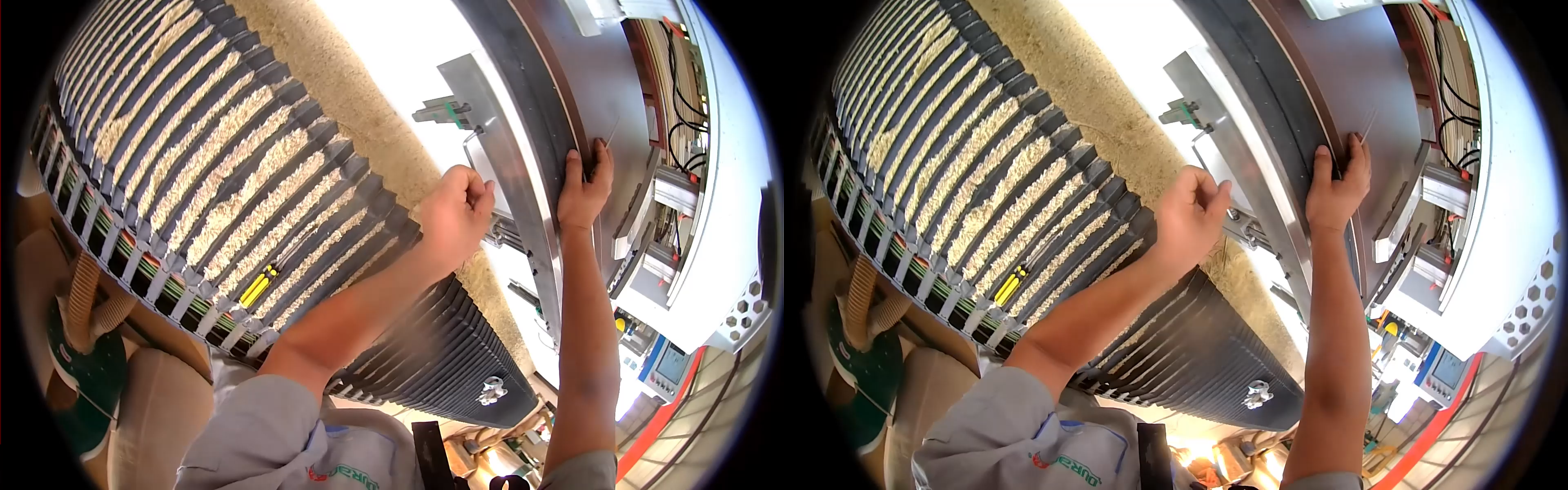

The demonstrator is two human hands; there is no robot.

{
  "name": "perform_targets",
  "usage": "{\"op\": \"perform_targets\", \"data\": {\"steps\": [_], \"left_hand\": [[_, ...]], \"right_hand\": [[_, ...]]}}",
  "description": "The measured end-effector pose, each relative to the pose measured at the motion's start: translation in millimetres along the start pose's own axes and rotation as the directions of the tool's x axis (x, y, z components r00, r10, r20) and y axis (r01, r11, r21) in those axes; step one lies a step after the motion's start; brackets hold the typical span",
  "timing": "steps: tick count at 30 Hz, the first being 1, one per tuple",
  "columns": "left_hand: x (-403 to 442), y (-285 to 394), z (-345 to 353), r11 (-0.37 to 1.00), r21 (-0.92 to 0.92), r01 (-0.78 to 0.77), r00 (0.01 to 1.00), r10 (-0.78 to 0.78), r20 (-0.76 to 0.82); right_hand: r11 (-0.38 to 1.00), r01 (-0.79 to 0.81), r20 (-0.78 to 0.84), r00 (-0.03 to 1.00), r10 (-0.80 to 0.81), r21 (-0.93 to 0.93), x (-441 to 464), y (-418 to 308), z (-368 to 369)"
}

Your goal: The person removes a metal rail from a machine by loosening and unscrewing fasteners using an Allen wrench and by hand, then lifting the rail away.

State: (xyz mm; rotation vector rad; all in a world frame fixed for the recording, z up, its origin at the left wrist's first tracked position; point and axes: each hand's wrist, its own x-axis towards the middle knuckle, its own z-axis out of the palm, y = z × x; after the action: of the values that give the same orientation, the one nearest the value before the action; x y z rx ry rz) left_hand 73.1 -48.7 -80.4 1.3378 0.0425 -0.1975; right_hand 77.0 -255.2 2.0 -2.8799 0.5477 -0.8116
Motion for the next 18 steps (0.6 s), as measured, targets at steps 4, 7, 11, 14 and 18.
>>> {"op": "perform_targets", "data": {"steps": [4, 7, 11, 14, 18], "left_hand": [[38.2, -42.9, -35.2, 0.976, 0.198, 0.090, 0.993, -0.072, -0.097], [80.3, -50.2, -47.4, 0.987, -0.009, 0.162, 0.966, -0.160, -0.205], [105.8, 7.9, -50.5, 0.717, -0.524, 0.460, 0.808, -0.583, -0.088], [108.1, 41.3, -52.8, 0.838, -0.527, 0.141, 0.956, -0.253, -0.147], [87.3, 74.0, -28.4, 0.909, -0.150, -0.388, 0.921, 0.377, -0.096]], "right_hand": [[0.999, -0.003, 0.013, 1.000, 0.003, 0.047, -1.2, 6.0, 2.6], [0.997, -0.023, 0.039, 0.999, 0.020, 0.067, -2.6, 13.7, 0.1], [0.995, -0.039, 0.055, 0.998, 0.035, 0.087, -5.6, 16.3, -1.4], [0.995, -0.037, 0.055, 0.998, 0.032, 0.090, -4.7, 16.2, -1.2], [0.993, -0.028, 0.055, 0.998, 0.022, 0.114, -5.6, 18.8, -0.8]]}}
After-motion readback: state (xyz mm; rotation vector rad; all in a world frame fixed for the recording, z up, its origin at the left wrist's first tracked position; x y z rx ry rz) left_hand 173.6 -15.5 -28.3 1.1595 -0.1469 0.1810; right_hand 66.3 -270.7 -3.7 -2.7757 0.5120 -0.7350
